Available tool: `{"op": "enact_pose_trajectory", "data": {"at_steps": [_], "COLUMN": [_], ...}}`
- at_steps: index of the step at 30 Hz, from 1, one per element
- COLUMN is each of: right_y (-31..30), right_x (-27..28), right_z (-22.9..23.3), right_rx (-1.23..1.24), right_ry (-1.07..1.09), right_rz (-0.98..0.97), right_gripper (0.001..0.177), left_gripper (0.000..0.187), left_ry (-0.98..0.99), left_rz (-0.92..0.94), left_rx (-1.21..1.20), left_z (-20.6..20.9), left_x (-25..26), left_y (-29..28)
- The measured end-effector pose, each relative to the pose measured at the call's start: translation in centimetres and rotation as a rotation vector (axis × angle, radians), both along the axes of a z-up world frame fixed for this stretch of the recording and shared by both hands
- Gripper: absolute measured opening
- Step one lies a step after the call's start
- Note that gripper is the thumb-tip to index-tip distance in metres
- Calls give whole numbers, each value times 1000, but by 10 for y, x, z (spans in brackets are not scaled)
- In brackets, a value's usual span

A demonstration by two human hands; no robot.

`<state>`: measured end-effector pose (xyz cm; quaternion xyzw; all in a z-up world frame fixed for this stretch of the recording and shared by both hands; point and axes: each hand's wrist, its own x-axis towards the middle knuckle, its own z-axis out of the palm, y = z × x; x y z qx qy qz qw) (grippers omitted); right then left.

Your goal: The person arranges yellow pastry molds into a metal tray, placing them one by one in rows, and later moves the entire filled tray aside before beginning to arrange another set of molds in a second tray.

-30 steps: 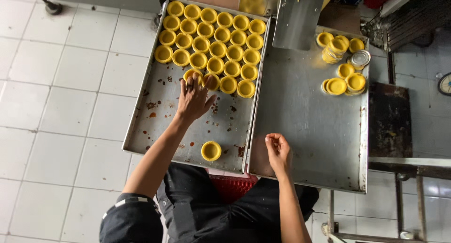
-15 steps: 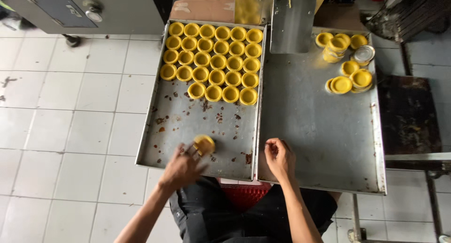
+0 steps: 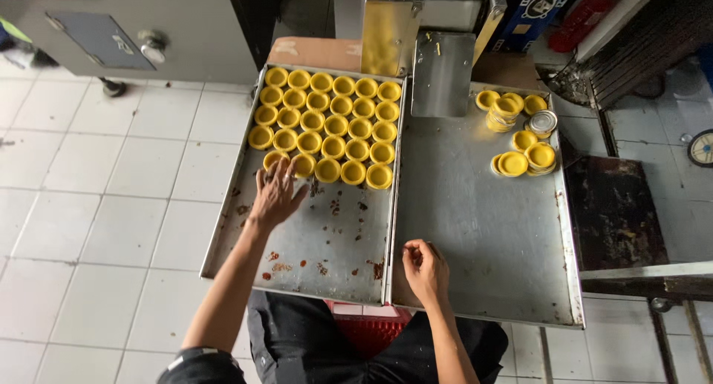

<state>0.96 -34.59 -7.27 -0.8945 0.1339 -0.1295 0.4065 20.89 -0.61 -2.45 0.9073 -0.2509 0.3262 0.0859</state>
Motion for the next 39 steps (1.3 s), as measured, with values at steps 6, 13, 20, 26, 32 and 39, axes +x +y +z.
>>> {"op": "enact_pose_trajectory", "data": {"at_steps": [6, 13, 20, 26, 32, 39], "right_y": [2, 14, 22, 16, 13, -46], "right_x": [1, 10, 17, 16, 34, 109], "right_z": [-11, 3, 16, 5, -20, 27], "right_rx": [-151, -231, -407, -392, 20, -325], "right_ry": [89, 89, -38, -11, -11, 73], "right_rz": [-42, 31, -82, -72, -69, -548], "right_gripper": [5, 11, 18, 21, 23, 60], "left_gripper": [78, 69, 80, 80, 82, 75], "left_ry": [337, 746, 588, 573, 528, 493], "left_rz": [15, -317, -191, -208, -193, -186], "left_rx": [-4, -299, -102, -78, -61, -164], "left_z": [-23, 2, -44, -44, -48, -37], "left_x": [-97, -207, -215, -216, -216, -219], "left_y": [-50, -142, -162, -161, -161, -163]}}
